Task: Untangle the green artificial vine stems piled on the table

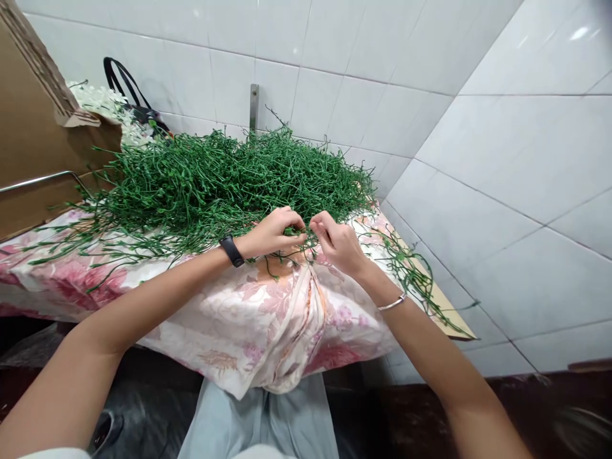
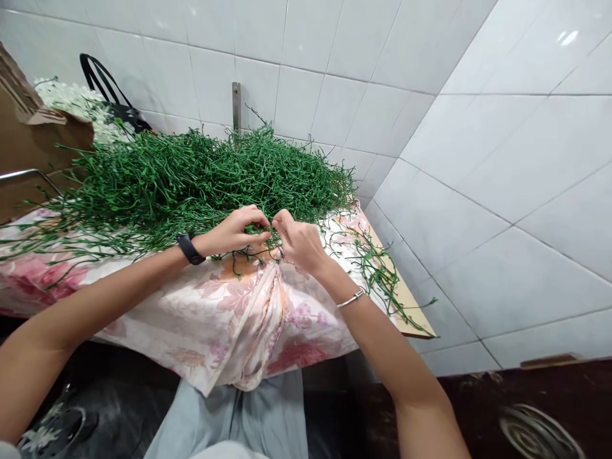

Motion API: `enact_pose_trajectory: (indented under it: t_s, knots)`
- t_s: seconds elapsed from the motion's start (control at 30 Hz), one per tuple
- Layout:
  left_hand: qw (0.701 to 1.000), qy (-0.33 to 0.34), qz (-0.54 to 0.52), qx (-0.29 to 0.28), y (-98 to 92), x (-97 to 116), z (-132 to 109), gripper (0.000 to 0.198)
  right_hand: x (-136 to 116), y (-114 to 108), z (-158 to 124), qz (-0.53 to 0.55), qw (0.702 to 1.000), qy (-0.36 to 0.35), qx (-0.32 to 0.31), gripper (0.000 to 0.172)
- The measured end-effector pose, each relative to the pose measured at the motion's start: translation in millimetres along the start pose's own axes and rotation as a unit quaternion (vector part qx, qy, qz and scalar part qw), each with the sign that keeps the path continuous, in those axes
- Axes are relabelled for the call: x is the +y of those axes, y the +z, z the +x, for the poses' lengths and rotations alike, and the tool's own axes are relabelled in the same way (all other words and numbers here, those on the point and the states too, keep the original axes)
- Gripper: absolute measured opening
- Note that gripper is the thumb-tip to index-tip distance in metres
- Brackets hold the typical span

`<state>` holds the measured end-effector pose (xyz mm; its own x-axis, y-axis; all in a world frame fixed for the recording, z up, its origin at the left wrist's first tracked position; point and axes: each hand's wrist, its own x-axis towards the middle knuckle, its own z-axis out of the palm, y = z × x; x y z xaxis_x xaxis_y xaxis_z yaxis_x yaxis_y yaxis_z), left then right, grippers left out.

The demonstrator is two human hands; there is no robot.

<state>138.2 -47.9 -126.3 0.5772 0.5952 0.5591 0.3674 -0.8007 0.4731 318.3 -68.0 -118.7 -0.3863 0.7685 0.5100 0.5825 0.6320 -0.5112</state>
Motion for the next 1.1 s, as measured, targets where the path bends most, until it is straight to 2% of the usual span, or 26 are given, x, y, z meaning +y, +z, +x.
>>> enact_pose_trajectory:
  t_s: [0.07, 0.13, 0.2, 0.37, 0.5, 0.77, 1.1]
  knots:
    - [1.000, 0.001, -0.007, -0.011, 0.7, 2.8, -1.2, 0.013, -3.6, -0.8, 1.5, 0.159, 0.985, 0.061, -0.002, 0.020]
    - [1.000, -0.005, -0.025, -0.012, 1.8, 5.3, -2.0, 0.013, -6.3, -1.9, 3.8, 0.296, 0.947, 0.124, -0.003, 0.028]
    - [0.999, -0.016, -0.048, -0.004, 4.3, 7.0, -2.1, 0.014, -7.6, -2.7, 6.1, 0.355, 0.920, 0.167, 0.012, 0.035]
    - [0.990, -0.060, -0.122, 0.025, 16.6, 6.8, -1.1, 0.020, -5.1, -0.3, 9.3, 0.376, 0.898, 0.204, 0.101, 0.042]
    - [0.989, -0.054, -0.130, 0.037, 24.6, 5.5, -2.1, 0.022, -3.1, 5.0, 9.2, 0.395, 0.883, 0.209, 0.144, 0.046]
    - [0.991, -0.020, -0.098, 0.083, 32.1, 8.2, -6.1, 0.021, -5.2, 10.5, 9.9, 0.512, 0.819, 0.229, 0.124, 0.047]
    - [0.988, -0.001, -0.110, 0.106, 34.8, 7.7, -5.5, 0.021, -11.6, 11.0, 13.5, 0.556, 0.791, 0.219, 0.131, 0.045]
